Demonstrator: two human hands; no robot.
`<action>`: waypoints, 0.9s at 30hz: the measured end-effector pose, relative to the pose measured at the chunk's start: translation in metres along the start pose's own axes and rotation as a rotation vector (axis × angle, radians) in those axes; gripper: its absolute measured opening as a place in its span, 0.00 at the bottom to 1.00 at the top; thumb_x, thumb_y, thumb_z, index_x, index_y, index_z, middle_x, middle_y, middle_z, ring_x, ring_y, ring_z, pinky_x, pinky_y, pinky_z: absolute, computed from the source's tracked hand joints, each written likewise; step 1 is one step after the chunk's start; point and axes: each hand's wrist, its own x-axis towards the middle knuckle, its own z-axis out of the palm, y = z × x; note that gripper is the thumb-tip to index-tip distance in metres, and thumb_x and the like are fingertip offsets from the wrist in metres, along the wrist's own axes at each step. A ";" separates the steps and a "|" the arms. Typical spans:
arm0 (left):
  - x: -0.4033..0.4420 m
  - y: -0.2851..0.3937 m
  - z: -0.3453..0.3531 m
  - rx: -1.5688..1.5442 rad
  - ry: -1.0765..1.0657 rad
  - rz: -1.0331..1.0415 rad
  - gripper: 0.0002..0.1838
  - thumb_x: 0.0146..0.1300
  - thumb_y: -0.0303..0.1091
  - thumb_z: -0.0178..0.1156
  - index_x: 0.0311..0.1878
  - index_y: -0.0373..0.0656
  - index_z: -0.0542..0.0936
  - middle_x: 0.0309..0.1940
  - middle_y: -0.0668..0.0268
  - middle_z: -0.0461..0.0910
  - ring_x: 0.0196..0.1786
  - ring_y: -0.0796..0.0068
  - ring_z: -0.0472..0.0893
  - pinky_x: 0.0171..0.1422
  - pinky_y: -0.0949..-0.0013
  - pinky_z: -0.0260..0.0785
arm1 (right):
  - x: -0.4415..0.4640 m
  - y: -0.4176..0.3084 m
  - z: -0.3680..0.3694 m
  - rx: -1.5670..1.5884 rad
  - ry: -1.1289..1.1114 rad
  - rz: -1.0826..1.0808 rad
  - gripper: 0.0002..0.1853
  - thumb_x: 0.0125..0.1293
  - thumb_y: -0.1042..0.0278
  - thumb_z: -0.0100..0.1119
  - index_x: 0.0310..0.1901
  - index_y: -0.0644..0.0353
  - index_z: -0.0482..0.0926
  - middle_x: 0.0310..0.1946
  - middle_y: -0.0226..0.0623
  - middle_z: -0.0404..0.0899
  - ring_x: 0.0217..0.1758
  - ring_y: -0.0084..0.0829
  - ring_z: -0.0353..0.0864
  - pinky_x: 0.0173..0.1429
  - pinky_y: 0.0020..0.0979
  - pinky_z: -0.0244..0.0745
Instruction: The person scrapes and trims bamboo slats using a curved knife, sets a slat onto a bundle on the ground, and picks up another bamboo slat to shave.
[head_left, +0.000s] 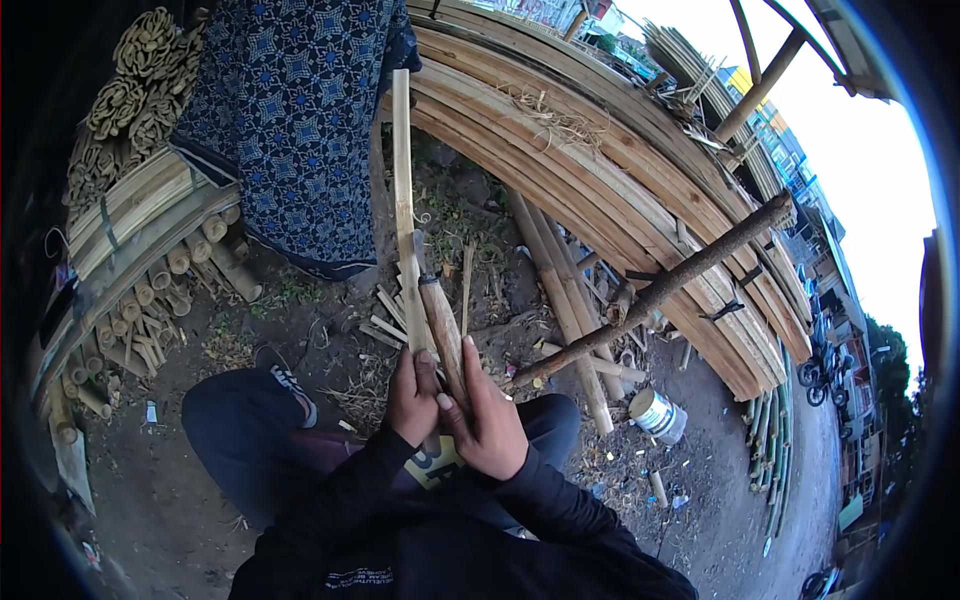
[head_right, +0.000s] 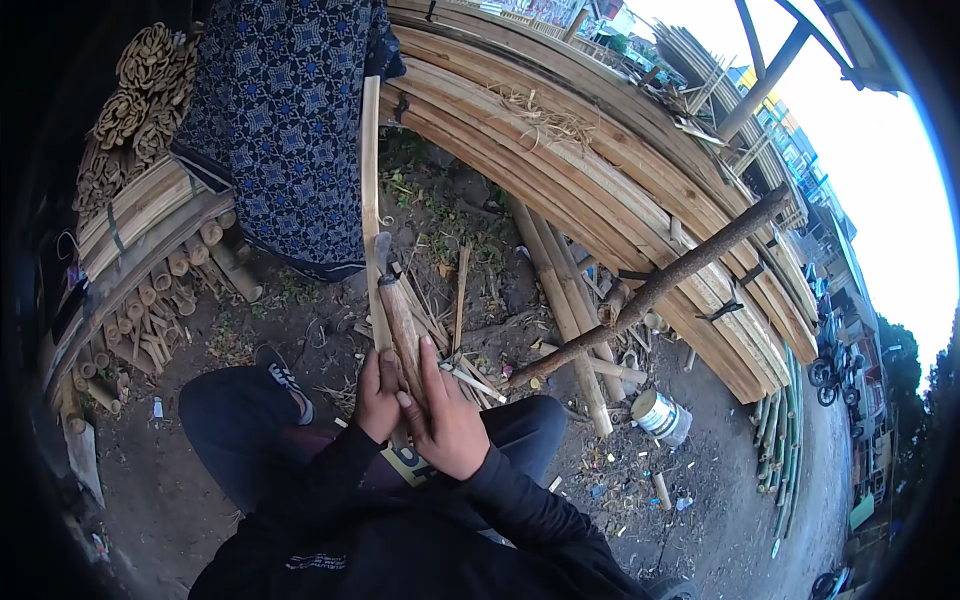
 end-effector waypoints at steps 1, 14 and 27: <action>0.000 -0.005 -0.001 -0.002 0.005 -0.001 0.17 0.77 0.43 0.42 0.48 0.36 0.71 0.29 0.55 0.75 0.32 0.59 0.78 0.39 0.59 0.68 | 0.001 0.001 -0.002 0.012 0.002 0.039 0.39 0.68 0.65 0.55 0.75 0.62 0.46 0.45 0.57 0.75 0.43 0.57 0.78 0.47 0.44 0.75; 0.000 0.002 -0.015 -0.293 -0.051 -0.080 0.13 0.76 0.43 0.47 0.48 0.42 0.67 0.19 0.75 0.65 0.16 0.86 0.67 0.19 0.78 0.59 | -0.017 0.011 -0.016 0.046 -0.072 0.061 0.43 0.65 0.61 0.61 0.74 0.66 0.48 0.55 0.63 0.73 0.57 0.58 0.76 0.60 0.42 0.71; 0.018 -0.006 -0.038 -0.400 -0.126 -0.027 0.11 0.75 0.43 0.50 0.45 0.46 0.66 0.19 0.76 0.63 0.13 0.87 0.63 0.16 0.79 0.57 | -0.031 0.063 -0.042 1.040 0.094 0.308 0.23 0.74 0.59 0.49 0.63 0.61 0.58 0.36 0.39 0.71 0.27 0.29 0.75 0.32 0.28 0.74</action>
